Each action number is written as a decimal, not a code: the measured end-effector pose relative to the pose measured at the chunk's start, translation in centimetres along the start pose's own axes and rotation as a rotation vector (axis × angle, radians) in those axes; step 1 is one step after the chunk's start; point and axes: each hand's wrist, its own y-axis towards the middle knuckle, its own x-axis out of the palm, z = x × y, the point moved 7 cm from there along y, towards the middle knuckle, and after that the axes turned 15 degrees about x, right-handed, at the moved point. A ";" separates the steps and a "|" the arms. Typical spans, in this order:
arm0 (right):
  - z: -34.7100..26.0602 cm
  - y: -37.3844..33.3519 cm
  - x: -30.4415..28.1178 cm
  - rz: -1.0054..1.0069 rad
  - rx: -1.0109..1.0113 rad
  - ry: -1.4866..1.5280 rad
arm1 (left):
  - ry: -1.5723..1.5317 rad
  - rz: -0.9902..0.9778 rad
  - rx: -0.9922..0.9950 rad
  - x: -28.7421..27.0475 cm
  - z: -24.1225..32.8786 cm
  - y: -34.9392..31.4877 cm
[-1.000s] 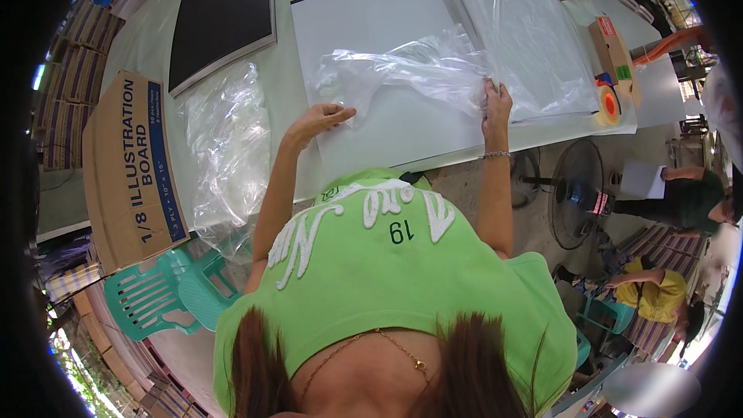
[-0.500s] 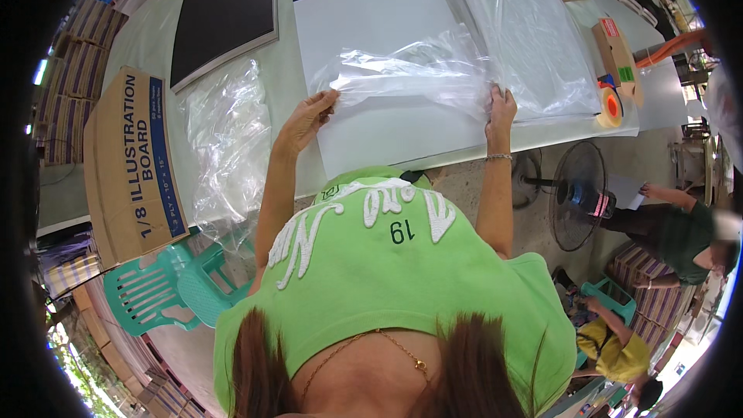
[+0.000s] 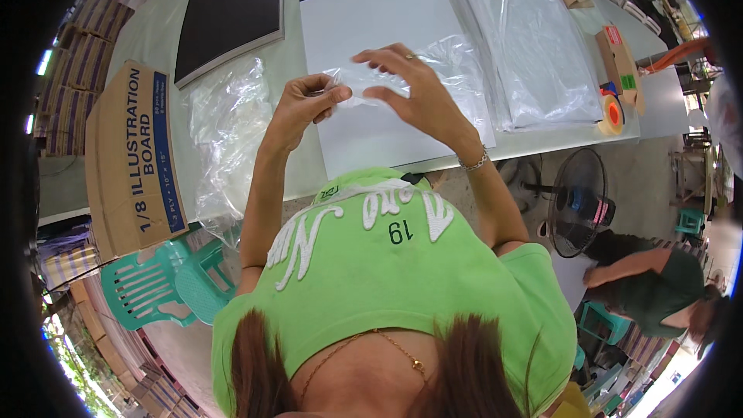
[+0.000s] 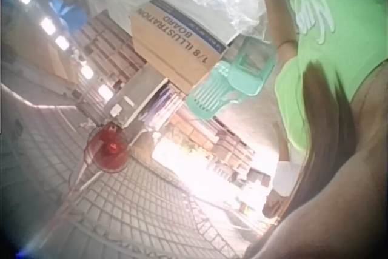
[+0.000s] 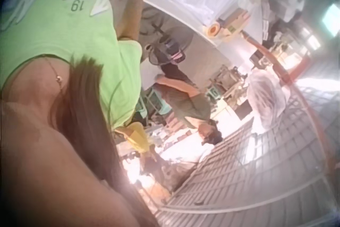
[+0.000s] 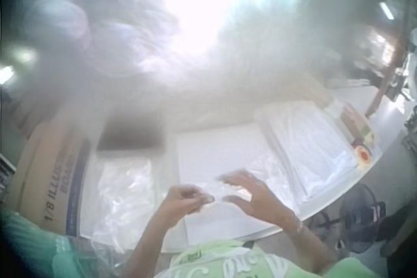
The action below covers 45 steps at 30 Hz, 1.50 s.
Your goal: The person places illustration boards into individual plastic sleeves by hand, sliding the boards into the bags and folding the excess plastic over the edge.
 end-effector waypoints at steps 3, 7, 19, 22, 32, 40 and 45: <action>-1.1 0.3 1.1 -0.138 -0.029 0.029 | -0.174 -0.007 -0.034 0.8 1.6 -0.2; -1.7 0.5 1.7 -0.195 -0.064 0.031 | -0.181 -0.026 -0.022 0.0 1.3 -0.5; -1.9 1.1 2.4 -0.169 -0.150 0.028 | -0.156 0.017 -0.035 -0.1 1.9 -1.4; -2.5 0.9 2.5 -0.140 -0.237 0.023 | -0.155 -0.050 -0.030 0.0 0.9 -1.2; -2.2 1.8 2.5 -0.100 -0.244 0.219 | -0.503 -0.059 -0.109 0.4 0.2 -1.5; -1.8 2.1 2.9 -0.073 -0.264 0.183 | -0.593 -0.058 -0.060 0.5 0.6 -1.5; -1.5 2.2 3.7 -0.084 -0.264 0.231 | -0.574 0.013 -0.054 0.1 0.4 -1.7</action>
